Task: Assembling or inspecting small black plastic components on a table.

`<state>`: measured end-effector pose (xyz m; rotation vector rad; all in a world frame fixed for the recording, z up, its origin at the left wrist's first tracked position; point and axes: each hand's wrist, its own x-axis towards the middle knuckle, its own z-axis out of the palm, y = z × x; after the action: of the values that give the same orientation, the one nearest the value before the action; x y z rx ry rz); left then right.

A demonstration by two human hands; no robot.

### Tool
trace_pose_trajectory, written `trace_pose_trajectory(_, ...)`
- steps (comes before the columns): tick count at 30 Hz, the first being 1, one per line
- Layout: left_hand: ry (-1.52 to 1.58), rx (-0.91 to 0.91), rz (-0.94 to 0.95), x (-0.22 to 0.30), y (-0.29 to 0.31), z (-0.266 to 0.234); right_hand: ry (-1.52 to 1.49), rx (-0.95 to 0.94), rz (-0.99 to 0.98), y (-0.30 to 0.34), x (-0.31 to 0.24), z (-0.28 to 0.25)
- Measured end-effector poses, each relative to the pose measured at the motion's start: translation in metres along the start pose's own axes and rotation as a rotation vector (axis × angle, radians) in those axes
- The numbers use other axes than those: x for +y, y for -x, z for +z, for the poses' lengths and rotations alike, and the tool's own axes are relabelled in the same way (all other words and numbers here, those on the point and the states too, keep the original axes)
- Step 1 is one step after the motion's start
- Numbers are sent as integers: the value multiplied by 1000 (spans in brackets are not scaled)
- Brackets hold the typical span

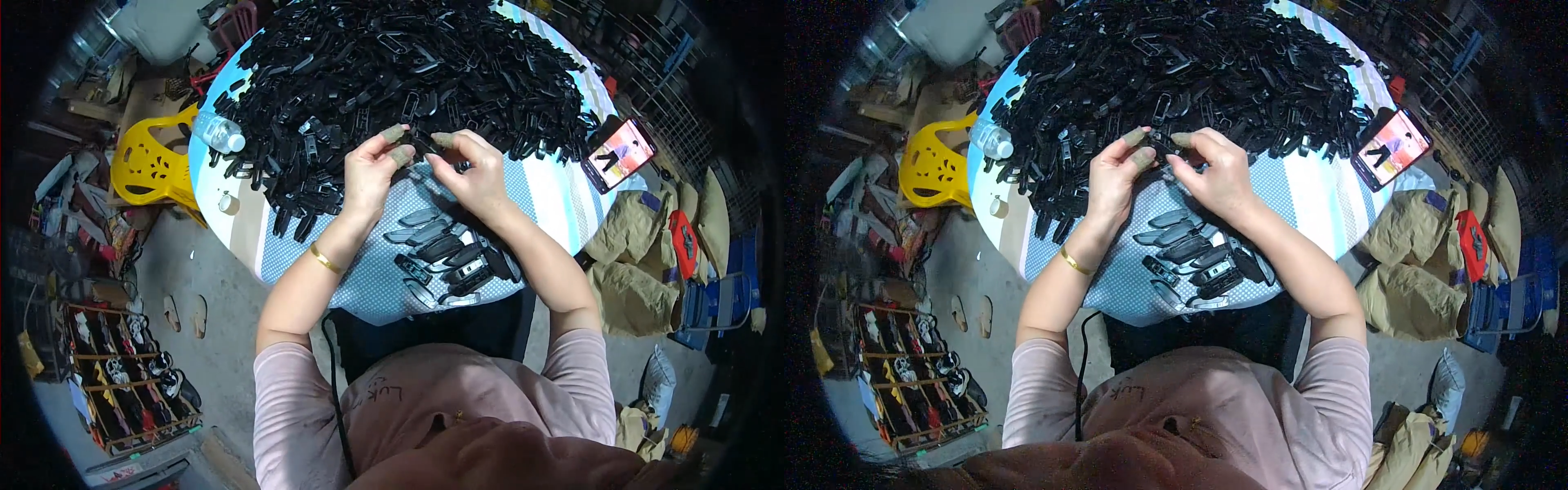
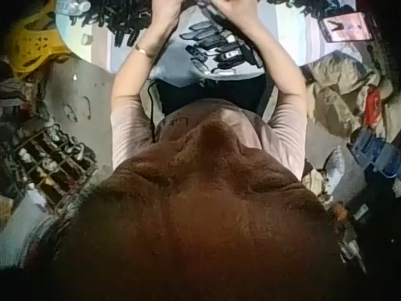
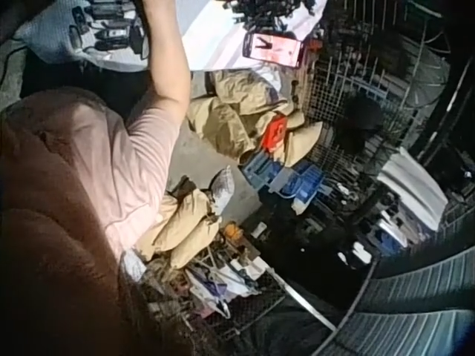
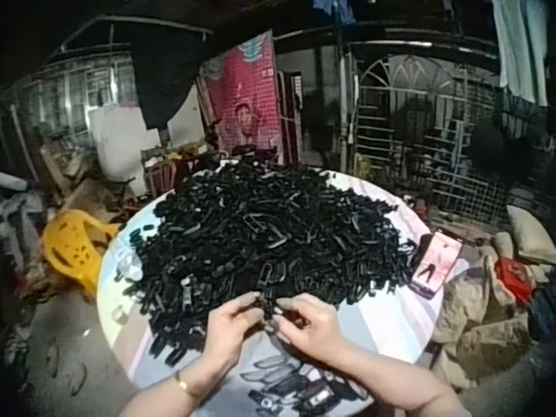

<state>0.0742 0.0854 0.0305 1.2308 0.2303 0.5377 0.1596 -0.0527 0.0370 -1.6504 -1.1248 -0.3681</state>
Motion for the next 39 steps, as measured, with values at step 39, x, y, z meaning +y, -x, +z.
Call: trace_pose_trajectory(39,-379,-233,6,30,5,2,-438,-278,524,-25,32,-46)
